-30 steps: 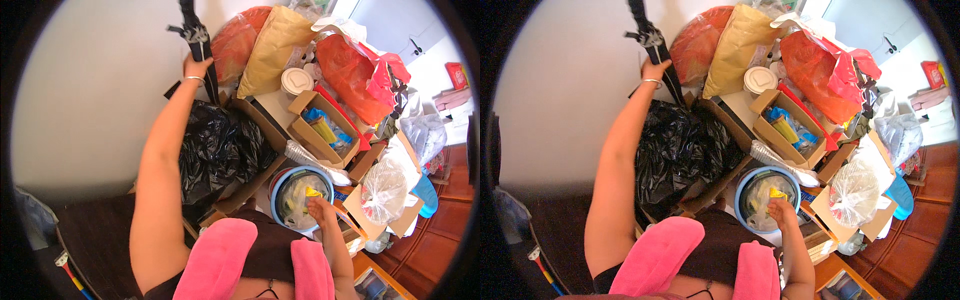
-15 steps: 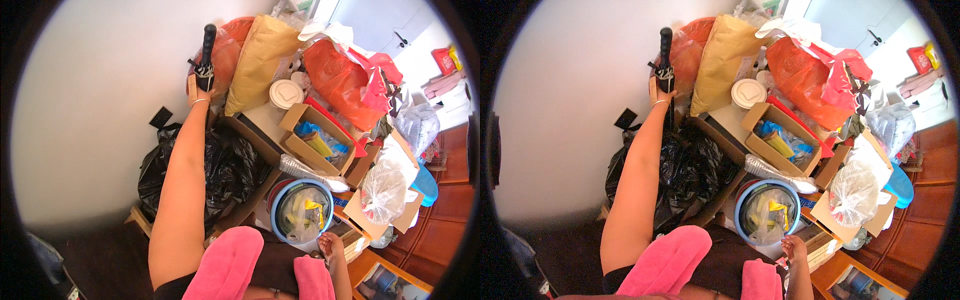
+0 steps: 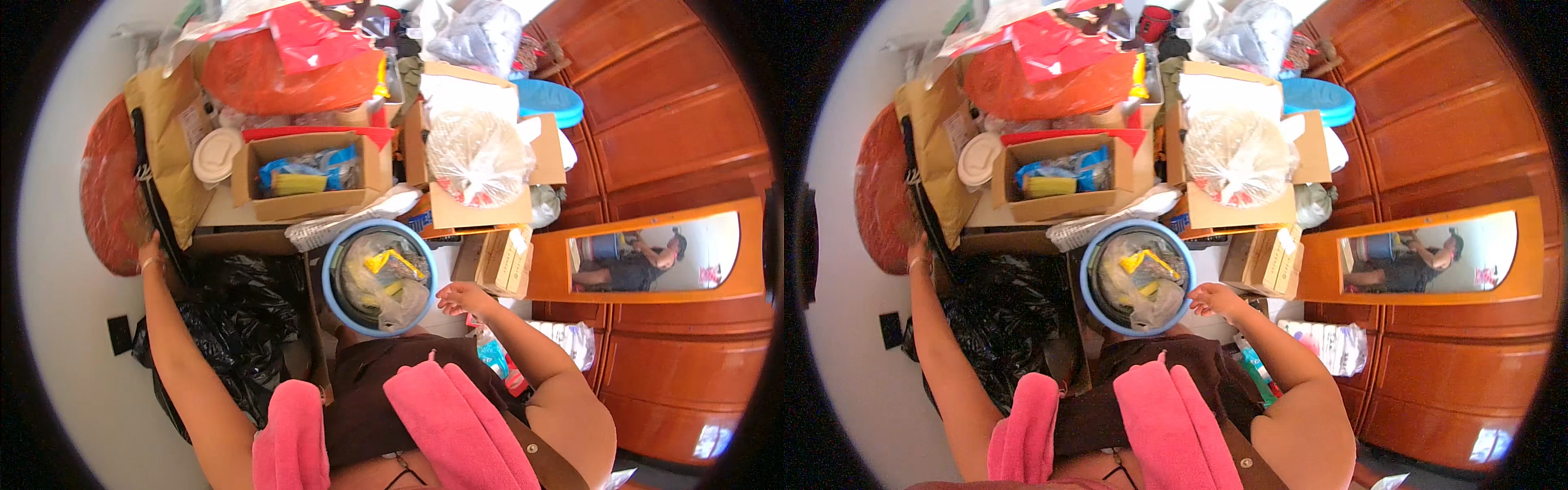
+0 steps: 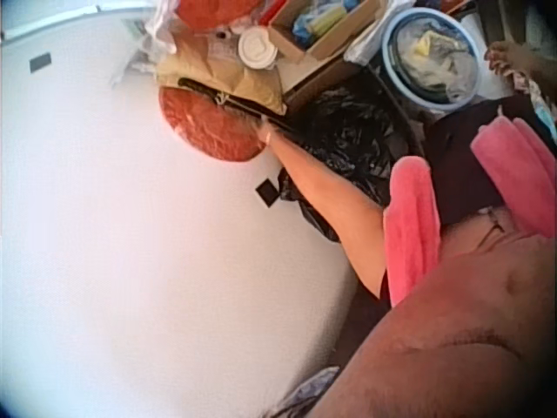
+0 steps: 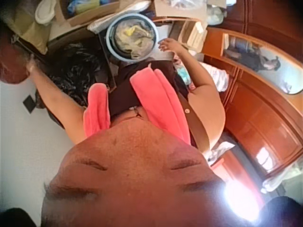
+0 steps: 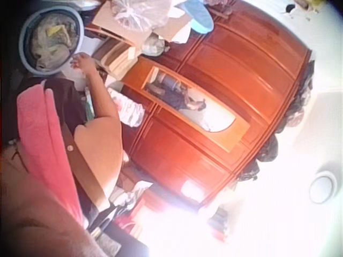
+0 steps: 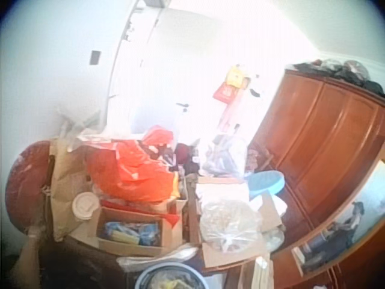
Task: The person organizes a cluttered room by sorting through various items, including plastic bags, buckets, and cardboard boxes. They move a blue bucket, handle a black trash bag, and stack a red-lidded bucket on a shelf. The person also picks up a white plastic object and a small box, placing them among other stored items.
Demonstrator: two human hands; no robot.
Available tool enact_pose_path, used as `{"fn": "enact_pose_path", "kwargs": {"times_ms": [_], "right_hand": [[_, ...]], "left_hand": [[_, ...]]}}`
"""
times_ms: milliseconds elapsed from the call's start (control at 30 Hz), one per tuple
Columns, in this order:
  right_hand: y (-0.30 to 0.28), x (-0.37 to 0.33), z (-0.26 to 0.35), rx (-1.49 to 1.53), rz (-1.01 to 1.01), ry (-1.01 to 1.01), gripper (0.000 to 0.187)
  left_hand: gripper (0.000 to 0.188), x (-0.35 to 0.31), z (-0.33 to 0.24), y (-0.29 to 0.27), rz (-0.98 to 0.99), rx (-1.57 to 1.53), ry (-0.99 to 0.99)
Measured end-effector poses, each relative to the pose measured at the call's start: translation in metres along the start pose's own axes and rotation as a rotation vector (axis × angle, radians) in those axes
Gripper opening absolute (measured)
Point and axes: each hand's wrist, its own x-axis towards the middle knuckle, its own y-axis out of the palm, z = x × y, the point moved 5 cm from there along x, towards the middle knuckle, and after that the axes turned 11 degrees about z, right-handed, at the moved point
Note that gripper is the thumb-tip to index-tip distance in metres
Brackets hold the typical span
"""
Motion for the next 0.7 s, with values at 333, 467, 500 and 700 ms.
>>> {"fn": "enact_pose_path", "kwargs": {"times_ms": [333, 467, 500, 700], "right_hand": [[-0.18, -0.016, -0.068, 0.31, -0.298, -0.059, 0.024], [-0.269, 0.012, -0.08, 0.645, -0.28, -0.136, 0.028], [-0.288, 0.025, -0.083, 0.785, -0.241, -0.157, 0.03], [-0.33, 0.091, -0.068, 1.175, 0.002, -0.281, 0.043]], "left_hand": [[0.014, -0.299, -0.03, 0.119, -0.17, 0.528, 0.937], [0.013, -0.382, 0.0, 0.196, 0.006, 0.41, 0.941], [0.013, -0.403, 0.007, 0.221, 0.061, 0.346, 0.862], [0.012, -0.522, 0.015, 0.367, 0.232, 0.354, 0.797]]}}
